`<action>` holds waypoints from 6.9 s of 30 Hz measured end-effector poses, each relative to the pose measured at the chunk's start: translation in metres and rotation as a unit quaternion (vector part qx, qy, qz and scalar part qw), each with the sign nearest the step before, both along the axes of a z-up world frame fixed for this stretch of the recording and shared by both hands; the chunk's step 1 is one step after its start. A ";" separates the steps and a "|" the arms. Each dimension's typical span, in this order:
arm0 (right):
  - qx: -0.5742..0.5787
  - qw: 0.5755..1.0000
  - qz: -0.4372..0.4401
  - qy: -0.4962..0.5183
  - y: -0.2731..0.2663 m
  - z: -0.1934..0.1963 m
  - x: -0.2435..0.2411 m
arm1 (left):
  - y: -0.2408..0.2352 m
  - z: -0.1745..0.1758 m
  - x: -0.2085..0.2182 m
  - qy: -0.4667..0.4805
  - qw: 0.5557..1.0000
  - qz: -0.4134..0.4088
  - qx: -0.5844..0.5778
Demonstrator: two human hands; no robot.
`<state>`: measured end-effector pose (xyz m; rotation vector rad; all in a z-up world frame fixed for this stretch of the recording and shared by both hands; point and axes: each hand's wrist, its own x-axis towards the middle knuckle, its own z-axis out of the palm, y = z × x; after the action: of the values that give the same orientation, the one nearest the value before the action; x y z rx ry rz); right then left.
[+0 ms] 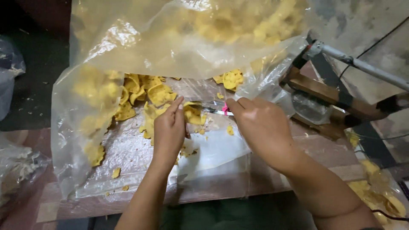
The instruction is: Manually filling small plastic bags with yellow snack pieces from a bulk container and sealing them using a heat sealer.
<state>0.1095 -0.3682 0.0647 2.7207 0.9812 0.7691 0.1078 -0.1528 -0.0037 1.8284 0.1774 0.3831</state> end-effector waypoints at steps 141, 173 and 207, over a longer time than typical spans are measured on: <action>0.839 0.460 0.040 0.288 -0.141 -0.089 0.054 | -0.177 0.000 0.059 -0.026 0.918 -0.288 -0.271; 0.859 0.486 0.019 0.159 -0.242 -0.082 0.044 | -0.251 0.007 0.104 -0.250 0.910 -0.332 -0.002; 0.627 0.762 -0.139 0.086 -0.281 -0.070 0.029 | -0.272 0.026 0.113 -0.328 0.836 -0.195 0.394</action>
<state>0.1387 -0.6494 -0.0053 3.9129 -0.1516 1.5165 0.2209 -0.4247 0.0222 2.3274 -0.9522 0.8494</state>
